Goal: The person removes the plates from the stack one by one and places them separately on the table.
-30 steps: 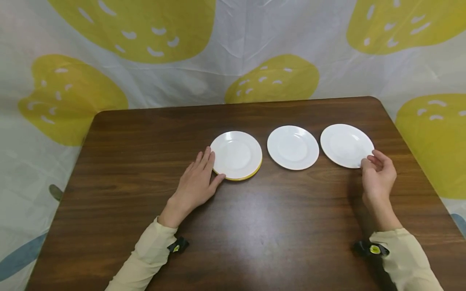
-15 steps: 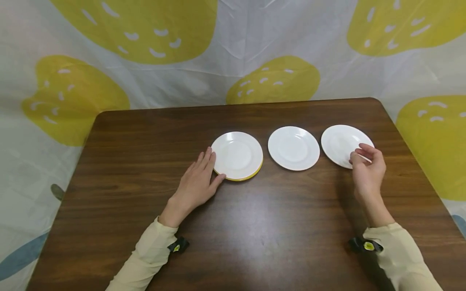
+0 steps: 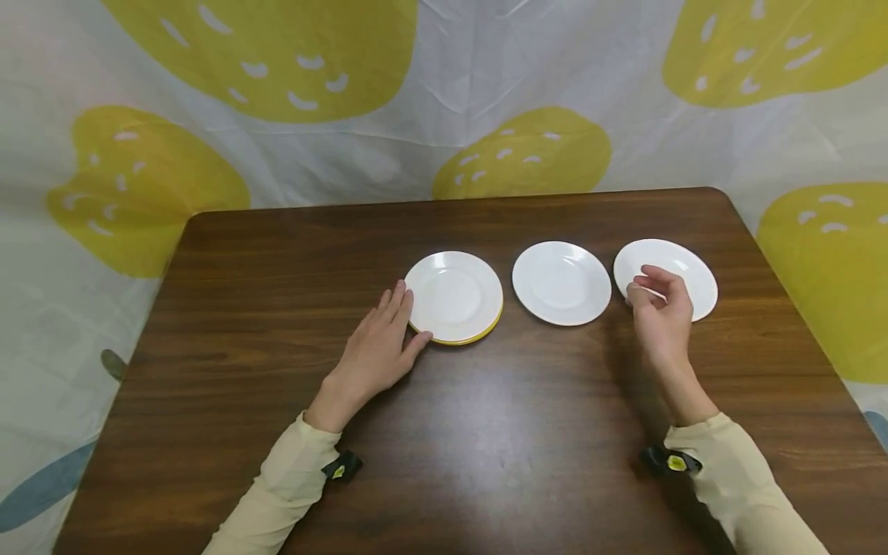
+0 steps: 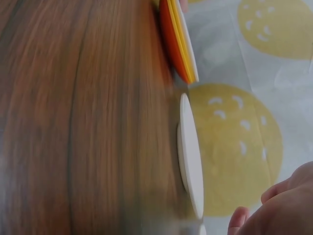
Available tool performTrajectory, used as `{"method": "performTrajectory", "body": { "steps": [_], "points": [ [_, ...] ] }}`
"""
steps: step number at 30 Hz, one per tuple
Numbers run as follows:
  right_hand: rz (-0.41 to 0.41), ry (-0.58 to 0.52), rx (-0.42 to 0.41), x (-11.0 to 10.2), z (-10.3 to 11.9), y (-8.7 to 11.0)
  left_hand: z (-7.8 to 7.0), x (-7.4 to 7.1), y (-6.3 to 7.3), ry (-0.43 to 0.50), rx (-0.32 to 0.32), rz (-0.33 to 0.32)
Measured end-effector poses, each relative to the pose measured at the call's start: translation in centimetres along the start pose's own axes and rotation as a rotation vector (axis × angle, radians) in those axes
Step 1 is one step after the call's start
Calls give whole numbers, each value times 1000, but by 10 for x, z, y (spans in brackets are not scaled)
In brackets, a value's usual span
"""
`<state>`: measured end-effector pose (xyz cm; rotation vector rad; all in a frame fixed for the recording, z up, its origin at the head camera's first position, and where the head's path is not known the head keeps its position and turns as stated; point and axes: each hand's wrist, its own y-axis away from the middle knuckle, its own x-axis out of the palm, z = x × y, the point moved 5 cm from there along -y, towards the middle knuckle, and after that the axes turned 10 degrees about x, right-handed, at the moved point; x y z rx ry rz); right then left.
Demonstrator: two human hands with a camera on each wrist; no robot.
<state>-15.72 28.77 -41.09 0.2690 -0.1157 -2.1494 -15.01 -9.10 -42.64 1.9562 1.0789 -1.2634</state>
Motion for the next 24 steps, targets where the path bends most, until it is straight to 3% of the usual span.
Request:
{"method": "performTrajectory", "body": {
  "steps": [5,24],
  "points": [
    [46,71,-29,17,1,6,-1,0,-1,2,2,1],
    [278,39,-74,80,-3,34,-2,-1,-2,5,25,12]
  ]
}}
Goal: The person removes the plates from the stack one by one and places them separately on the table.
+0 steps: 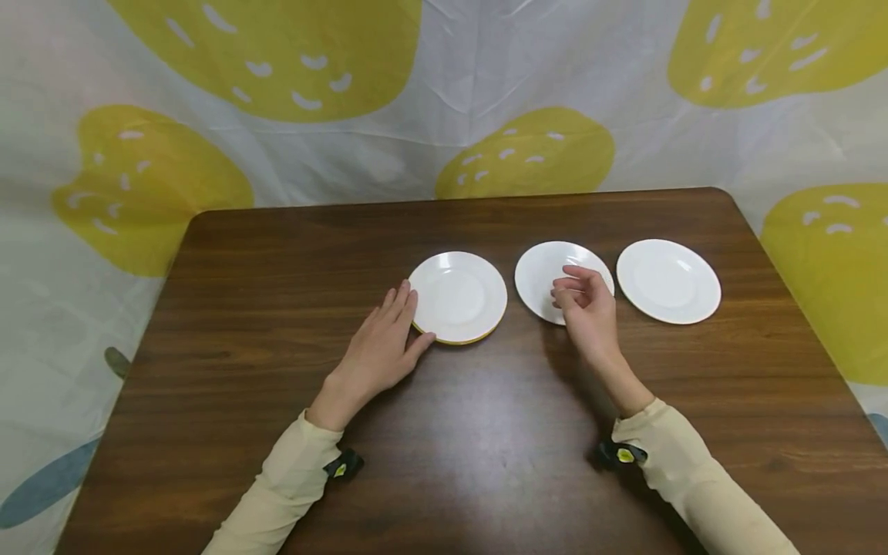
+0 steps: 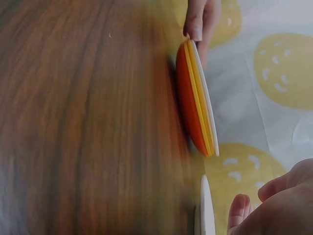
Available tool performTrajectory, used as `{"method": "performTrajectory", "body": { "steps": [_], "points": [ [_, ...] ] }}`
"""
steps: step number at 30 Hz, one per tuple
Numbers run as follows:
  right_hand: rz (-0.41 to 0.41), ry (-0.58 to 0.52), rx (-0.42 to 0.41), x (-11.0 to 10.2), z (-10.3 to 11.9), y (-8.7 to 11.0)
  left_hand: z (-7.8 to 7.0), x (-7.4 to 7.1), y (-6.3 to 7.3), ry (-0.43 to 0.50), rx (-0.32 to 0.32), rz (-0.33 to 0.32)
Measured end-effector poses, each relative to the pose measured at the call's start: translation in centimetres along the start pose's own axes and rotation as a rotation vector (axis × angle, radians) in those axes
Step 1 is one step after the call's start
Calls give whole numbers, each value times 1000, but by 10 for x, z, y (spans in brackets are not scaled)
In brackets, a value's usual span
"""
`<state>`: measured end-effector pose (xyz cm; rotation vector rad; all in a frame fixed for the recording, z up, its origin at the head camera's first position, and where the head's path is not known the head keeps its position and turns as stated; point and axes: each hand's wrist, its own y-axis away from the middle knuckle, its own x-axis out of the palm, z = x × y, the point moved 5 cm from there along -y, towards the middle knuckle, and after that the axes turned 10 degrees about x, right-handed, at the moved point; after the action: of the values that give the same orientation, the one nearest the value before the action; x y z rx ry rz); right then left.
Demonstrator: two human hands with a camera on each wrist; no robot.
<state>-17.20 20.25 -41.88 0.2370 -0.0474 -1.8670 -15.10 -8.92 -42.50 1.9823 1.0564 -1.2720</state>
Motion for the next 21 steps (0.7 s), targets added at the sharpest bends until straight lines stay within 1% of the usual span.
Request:
{"method": "performTrajectory", "body": {
  "steps": [7,10,17,21],
  "points": [
    [91,6,5,18,-6,4,0,0,1,11,10,-5],
    [142,30,14,23,-7,6,0,1,1,10,14,-7],
    [295,64,75,36,-11,10,1,2,2,20,12,-7],
    [335,88,102,41,-12,12,1,2,1,20,12,-9]
  ]
}}
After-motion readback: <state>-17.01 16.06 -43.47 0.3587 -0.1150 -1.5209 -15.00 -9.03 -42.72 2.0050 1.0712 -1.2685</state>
